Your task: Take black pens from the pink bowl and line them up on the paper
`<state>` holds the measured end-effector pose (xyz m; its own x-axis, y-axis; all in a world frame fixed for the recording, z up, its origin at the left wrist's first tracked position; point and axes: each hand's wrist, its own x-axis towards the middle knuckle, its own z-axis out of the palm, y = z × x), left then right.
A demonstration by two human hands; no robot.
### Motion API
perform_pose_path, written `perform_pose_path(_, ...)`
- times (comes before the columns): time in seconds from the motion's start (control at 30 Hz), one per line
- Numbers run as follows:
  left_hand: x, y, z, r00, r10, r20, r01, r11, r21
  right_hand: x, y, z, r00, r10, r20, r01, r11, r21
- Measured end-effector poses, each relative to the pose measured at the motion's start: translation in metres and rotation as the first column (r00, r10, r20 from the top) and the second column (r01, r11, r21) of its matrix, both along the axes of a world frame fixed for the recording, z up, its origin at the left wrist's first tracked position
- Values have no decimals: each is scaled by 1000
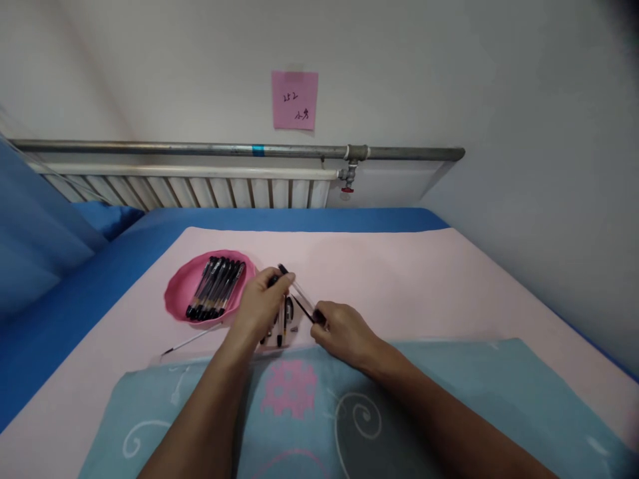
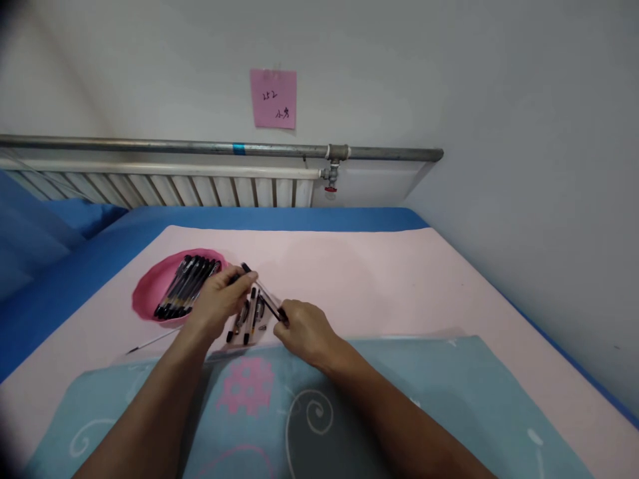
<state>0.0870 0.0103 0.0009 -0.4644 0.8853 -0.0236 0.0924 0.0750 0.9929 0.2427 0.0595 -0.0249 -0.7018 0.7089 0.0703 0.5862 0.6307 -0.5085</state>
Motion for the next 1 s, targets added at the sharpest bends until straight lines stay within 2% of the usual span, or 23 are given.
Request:
perform_pose_path(0.07,-8,-1,2,996,42,75,-42,999,-1,3,7,1,999,-39,15,40,999,-12)
perform_pose_path(0.13,-11,-1,1,998,18,67,-12,996,-83,6,15,2,991,-131,-27,129,989,-76)
perform_pose_path(0.2,-8,1,-4,998,-53,-45,42,977,-210,8,22,4,969,-233,-82,217,962,-167)
perform_pose_path(0.27,-3,5,-11,968,-120,-221,46,949,-313,8,25,4,951,-288,-114,254,936,-242)
perform_pose_path(0.37,1,11,-20,887,-173,-428,-4,924,-382,7,25,2,952,-279,-130,230,925,-302)
perform_pose_path(0.57,0,21,-32,786,-223,-576,-48,908,-417,2,21,-6,954,-256,-159,185,915,-359)
perform_pose_path(0.77,3,26,-36,751,-241,-615,-47,909,-414,-2,20,-13,967,-217,-133,151,911,-383)
perform_pose_path(1.0,-3,24,-30,739,-238,-630,-58,909,-412,-4,18,-15,961,-227,-160,134,884,-449)
